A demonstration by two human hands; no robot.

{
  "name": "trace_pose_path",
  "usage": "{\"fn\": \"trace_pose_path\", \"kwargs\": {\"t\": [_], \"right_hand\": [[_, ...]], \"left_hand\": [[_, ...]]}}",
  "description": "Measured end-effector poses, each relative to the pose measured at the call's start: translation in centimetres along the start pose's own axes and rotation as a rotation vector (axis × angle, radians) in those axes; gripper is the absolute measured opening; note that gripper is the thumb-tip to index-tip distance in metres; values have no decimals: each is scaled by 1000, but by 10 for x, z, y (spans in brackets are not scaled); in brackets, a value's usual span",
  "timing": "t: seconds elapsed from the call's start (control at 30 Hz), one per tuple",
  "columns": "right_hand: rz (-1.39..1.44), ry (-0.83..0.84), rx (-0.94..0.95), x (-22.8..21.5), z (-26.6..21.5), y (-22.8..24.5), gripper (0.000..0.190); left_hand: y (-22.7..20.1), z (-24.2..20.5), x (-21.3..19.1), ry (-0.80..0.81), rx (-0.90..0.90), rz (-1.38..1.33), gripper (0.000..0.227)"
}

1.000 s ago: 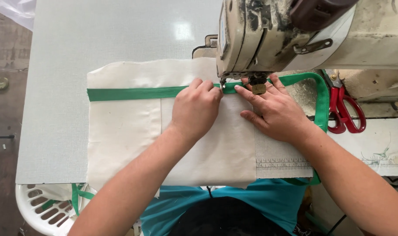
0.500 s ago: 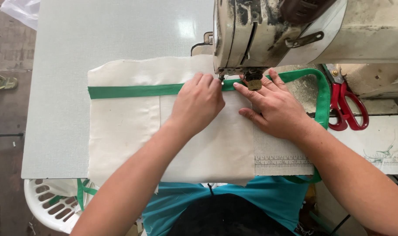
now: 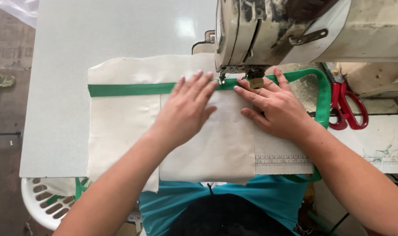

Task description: Sewing green straps onto white fabric pieces using an industrial sewing machine.

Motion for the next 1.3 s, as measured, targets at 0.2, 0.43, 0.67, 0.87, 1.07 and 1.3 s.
{"fn": "trace_pose_path", "kwargs": {"t": [0.2, 0.43, 0.67, 0.87, 1.07, 1.3], "right_hand": [[-15, -103, -5, -2, -9, -2, 46], [63, -202, 69, -9, -4, -2, 27], [-74, -79, 79, -22, -11, 2, 33], [164, -487, 731, -93, -131, -34, 16], [-14, -345, 954, -95, -158, -32, 41], [-67, -387, 773, -84, -174, -45, 39]], "left_hand": [[7, 3, 23, 2, 135, 26, 50], [3, 6, 12, 95, 93, 89, 58], [2, 4, 10, 120, 107, 79, 63], [4, 3, 12, 120, 118, 52, 62], [3, 5, 12, 153, 104, 63, 64], [5, 12, 13, 192, 66, 51, 65]]}}
Point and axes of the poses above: each hand's wrist, its own z-axis towards the middle knuckle, its own x-axis out of the palm, y = z × x, the point moved 3 cm from there along z, towards the middle knuckle, and after that the axes turned 3 degrees about -z, right-handed, at the moved point
